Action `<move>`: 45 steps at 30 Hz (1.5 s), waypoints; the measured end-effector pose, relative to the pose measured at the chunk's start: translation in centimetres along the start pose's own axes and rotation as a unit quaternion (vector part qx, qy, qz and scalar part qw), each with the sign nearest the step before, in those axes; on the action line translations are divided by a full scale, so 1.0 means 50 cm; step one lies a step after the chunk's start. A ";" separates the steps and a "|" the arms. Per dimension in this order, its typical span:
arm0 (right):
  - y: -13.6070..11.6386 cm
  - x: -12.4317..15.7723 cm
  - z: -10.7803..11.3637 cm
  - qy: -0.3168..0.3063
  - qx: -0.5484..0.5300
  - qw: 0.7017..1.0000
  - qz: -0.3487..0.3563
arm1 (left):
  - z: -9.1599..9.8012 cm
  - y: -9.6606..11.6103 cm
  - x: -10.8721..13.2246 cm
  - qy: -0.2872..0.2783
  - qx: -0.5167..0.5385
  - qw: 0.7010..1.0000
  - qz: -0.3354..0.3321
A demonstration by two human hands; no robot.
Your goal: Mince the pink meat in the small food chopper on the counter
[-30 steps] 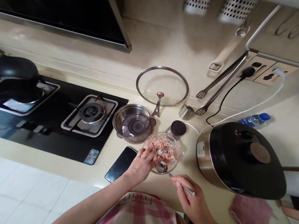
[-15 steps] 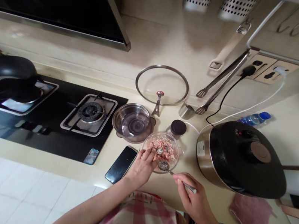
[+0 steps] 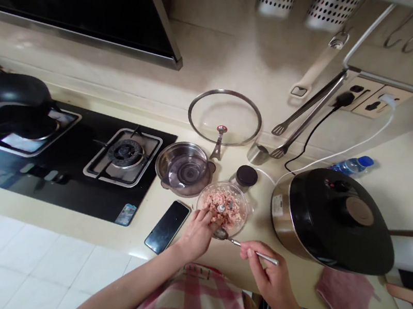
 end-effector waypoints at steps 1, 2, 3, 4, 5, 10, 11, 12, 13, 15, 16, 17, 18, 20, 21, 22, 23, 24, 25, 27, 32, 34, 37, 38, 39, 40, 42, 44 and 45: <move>0.009 0.000 -0.004 0.016 -0.027 0.999 -0.027 | 0.000 0.001 0.001 -0.009 0.025 1.000 0.007; 0.019 0.000 -0.008 0.039 -0.054 0.996 -0.054 | 0.000 0.001 0.002 -0.014 0.051 0.998 0.017; 0.027 0.000 -0.012 0.067 -0.081 0.991 -0.079 | -0.001 0.000 0.002 -0.014 0.074 0.997 0.028; 0.035 0.001 -0.015 0.093 -0.107 0.985 -0.100 | -0.001 -0.002 0.001 -0.011 0.093 0.995 0.037; 0.041 0.002 -0.018 0.112 -0.133 0.978 -0.118 | -0.001 -0.005 0.000 -0.005 0.106 0.993 0.044; 0.063 0.003 -0.026 0.173 -0.237 0.936 -0.192 | 0.005 -0.006 -0.006 0.010 0.147 0.988 0.054; 0.069 0.003 -0.025 0.196 -0.252 0.926 -0.204 | 0.007 -0.004 -0.007 0.012 0.157 0.986 0.059; 0.075 0.003 -0.024 0.219 -0.271 0.913 -0.214 | 0.008 -0.003 -0.007 0.015 0.166 0.984 0.065; 0.081 0.003 -0.023 0.238 -0.294 0.898 -0.224 | 0.009 -0.002 -0.008 0.018 0.173 0.982 0.071; 0.090 0.004 -0.023 0.254 -0.350 0.868 -0.242 | 0.009 -0.002 -0.010 0.026 0.185 0.979 0.079; 0.092 0.004 -0.026 0.250 -0.375 0.857 -0.250 | 0.008 -0.004 -0.012 0.030 0.198 0.977 0.079; 0.093 0.004 -0.029 0.242 -0.394 0.849 -0.256 | 0.005 -0.006 -0.013 0.032 0.217 0.973 0.076; 0.094 0.004 -0.033 0.233 -0.405 0.845 -0.260 | 0.003 -0.008 -0.016 0.036 0.242 0.967 0.072; 0.094 0.003 -0.040 0.230 -0.408 0.845 -0.260 | -0.001 -0.014 -0.019 0.042 0.298 0.952 0.061; 0.096 0.002 -0.041 0.241 -0.405 0.844 -0.256 | -0.003 -0.017 -0.020 0.045 0.322 0.944 0.057; 0.098 0.002 -0.042 0.255 -0.403 0.841 -0.254 | -0.003 -0.019 -0.021 0.047 0.338 0.938 0.056; 0.101 0.001 -0.041 0.270 -0.404 0.836 -0.254 | -0.003 -0.021 -0.021 0.047 0.345 0.935 0.058; 0.104 0.001 -0.040 0.283 -0.408 0.829 -0.257 | -0.002 -0.021 -0.020 0.045 0.344 0.936 0.059; 0.108 0.002 -0.039 0.293 -0.416 0.820 -0.263 | 0.000 -0.020 -0.019 0.042 0.335 0.939 0.060; 0.114 0.002 -0.038 0.309 -0.435 0.799 -0.278 | 0.003 -0.011 -0.014 0.034 0.298 0.952 0.060; 0.115 0.003 -0.052 0.348 -0.459 0.759 -0.303 | 0.009 0.026 0.004 -0.002 0.190 0.980 0.066; 0.110 0.006 -0.060 0.346 -0.453 0.765 -0.301 | 0.010 0.035 0.007 -0.016 0.162 0.985 0.058; 0.103 0.012 -0.063 0.338 -0.441 0.784 -0.277 | 0.011 0.032 0.008 -0.020 0.118 0.991 0.052; 0.100 0.014 -0.061 0.338 -0.439 0.788 -0.267 | 0.011 0.029 0.008 -0.020 0.103 0.993 0.055; 0.097 0.016 -0.060 0.340 -0.434 0.793 -0.258 | 0.011 0.026 0.009 -0.018 0.088 0.994 0.058; 0.094 0.017 -0.058 0.342 -0.424 0.800 -0.250 | 0.011 0.024 0.010 -0.014 0.077 0.995 0.059; 0.085 0.020 -0.056 0.336 -0.391 0.822 -0.242 | 0.011 0.026 0.011 0.003 0.060 0.997 0.050; 0.074 0.022 -0.059 0.316 -0.350 0.849 -0.237 | 0.011 0.032 0.010 0.019 0.041 0.999 0.028; 0.067 0.023 -0.061 0.303 -0.332 0.862 -0.234 | 0.010 0.035 0.008 0.023 0.031 0.999 0.014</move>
Point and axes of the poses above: each hand's wrist, its own x-axis away from the middle knuckle, its own z-axis out of the back of the hand, y = z × x, the point moved 1 cm from there along -x, towards the middle knuckle, and after that the axes turned 4 degrees about -y, right-handed, at the moved point
